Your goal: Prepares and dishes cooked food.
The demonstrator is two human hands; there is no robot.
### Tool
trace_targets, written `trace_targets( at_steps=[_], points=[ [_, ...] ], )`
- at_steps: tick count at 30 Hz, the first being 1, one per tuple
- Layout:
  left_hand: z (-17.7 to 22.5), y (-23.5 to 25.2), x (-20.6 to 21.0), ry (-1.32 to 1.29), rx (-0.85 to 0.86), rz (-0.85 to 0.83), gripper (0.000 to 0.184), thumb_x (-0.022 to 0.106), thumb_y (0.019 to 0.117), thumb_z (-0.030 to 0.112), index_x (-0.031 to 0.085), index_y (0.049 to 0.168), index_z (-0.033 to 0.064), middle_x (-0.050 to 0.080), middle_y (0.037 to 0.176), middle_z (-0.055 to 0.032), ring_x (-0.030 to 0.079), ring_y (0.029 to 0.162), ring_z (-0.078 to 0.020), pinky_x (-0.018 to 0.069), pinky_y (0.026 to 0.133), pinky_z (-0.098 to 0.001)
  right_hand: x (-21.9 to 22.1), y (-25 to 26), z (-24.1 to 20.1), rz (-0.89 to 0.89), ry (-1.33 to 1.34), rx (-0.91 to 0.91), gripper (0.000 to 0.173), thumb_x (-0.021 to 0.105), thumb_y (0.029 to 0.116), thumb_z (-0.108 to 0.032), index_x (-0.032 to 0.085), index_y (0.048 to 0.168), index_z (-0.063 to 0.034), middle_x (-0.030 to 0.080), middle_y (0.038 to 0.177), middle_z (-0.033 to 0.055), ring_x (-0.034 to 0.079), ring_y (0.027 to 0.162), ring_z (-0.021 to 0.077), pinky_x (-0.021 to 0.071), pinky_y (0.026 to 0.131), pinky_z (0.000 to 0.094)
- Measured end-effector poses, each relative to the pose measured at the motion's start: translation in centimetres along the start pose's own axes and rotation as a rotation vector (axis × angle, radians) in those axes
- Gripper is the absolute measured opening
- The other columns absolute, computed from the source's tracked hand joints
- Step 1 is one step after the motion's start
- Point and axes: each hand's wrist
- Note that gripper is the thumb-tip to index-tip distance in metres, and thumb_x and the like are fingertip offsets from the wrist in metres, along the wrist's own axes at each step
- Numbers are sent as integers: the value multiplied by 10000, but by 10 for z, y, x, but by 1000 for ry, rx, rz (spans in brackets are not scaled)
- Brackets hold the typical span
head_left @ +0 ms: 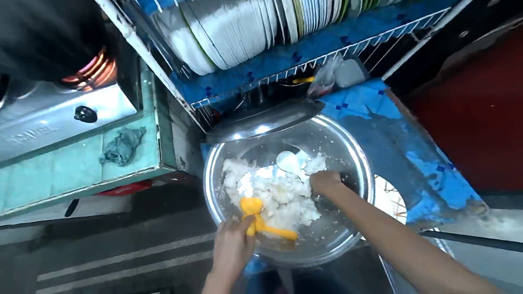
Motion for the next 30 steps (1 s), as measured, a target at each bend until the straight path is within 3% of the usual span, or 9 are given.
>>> trace_targets(
  at_steps=[5, 8, 11, 14, 16, 18, 25, 27, 30],
  points=[
    [4, 11, 1, 37, -55, -42, 399, 618, 942, 504, 720, 1242, 262, 757, 1118, 12, 693, 1086, -198, 495, 1007, -454, -51, -25, 18, 68, 137, 12, 548, 765, 893, -444, 695, 1099, 59, 660, 1204, 298, 623, 1170, 478, 478, 931, 695],
    [9, 38, -4, 130, -126, -244, 311, 564, 1012, 351, 680, 1235, 169, 729, 1147, -70, 684, 1100, -261, 491, 1004, -483, -76, -20, 20, 113, 251, -37, 573, 712, 930, -496, 697, 1023, 69, 672, 1135, 298, 639, 1125, 472, 485, 905, 698],
    [17, 65, -8, 180, -207, -344, 295, 578, 1017, 293, 612, 1254, 119, 715, 1095, -131, 699, 1021, -337, 532, 916, -534, -80, 8, 9, 184, 355, -133, 415, 691, 946, -348, 695, 969, 67, 675, 1075, 298, 648, 1065, 486, 496, 856, 708],
    [22, 84, -15, 216, -271, -408, 388, 577, 1031, 327, 543, 1357, 120, 714, 1075, -172, 710, 965, -385, 558, 825, -569, -82, 15, -14, 233, 370, -173, 419, 683, 932, -329, 679, 1167, 17, 659, 1180, 296, 634, 1123, 493, 486, 868, 724],
    [23, 94, -15, 281, -282, -459, 446, 547, 1042, 374, 538, 1412, 124, 707, 1126, -179, 707, 981, -385, 560, 824, -568, -83, 17, -27, 213, 345, -198, 414, 665, 946, -355, 690, 1169, -7, 672, 1179, 272, 638, 1135, 470, 485, 885, 708],
    [26, 100, -16, 343, -281, -504, 420, 523, 1052, 377, 585, 1371, 110, 702, 1167, -177, 696, 1036, -384, 555, 848, -569, -81, 21, -37, 230, 333, -248, 347, 628, 982, -333, 712, 1083, -11, 685, 1141, 263, 648, 1113, 467, 490, 873, 704],
    [35, 101, -38, 382, -339, -617, 389, 484, 1051, 349, 633, 1261, 57, 691, 1187, -181, 673, 1111, -367, 533, 910, -572, -51, 62, -77, 460, 239, -333, 413, 674, 976, -127, 618, 1363, 5, 498, 1471, 279, 495, 1354, 473, 524, 943, 627],
    [34, 101, -41, 406, -346, -620, 367, 478, 1055, 327, 632, 1250, 58, 697, 1167, -178, 679, 1096, -363, 535, 897, -560, -47, 70, -74, 494, 224, -377, 358, 679, 933, -36, 658, 1284, 26, 520, 1440, 275, 496, 1352, 458, 508, 972, 602],
    [31, 104, -43, 402, -344, -593, 327, 521, 1039, 284, 629, 1255, 63, 696, 1156, -184, 677, 1087, -372, 535, 884, -562, -66, 46, -51, 381, 235, -461, 379, 650, 977, -150, 638, 1349, -76, 635, 1285, 265, 609, 1203, 471, 501, 951, 647]
  ],
)
Point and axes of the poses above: each hand's wrist, its own y-axis towards the middle knuckle, its own x-axis out of the palm, z = x × y
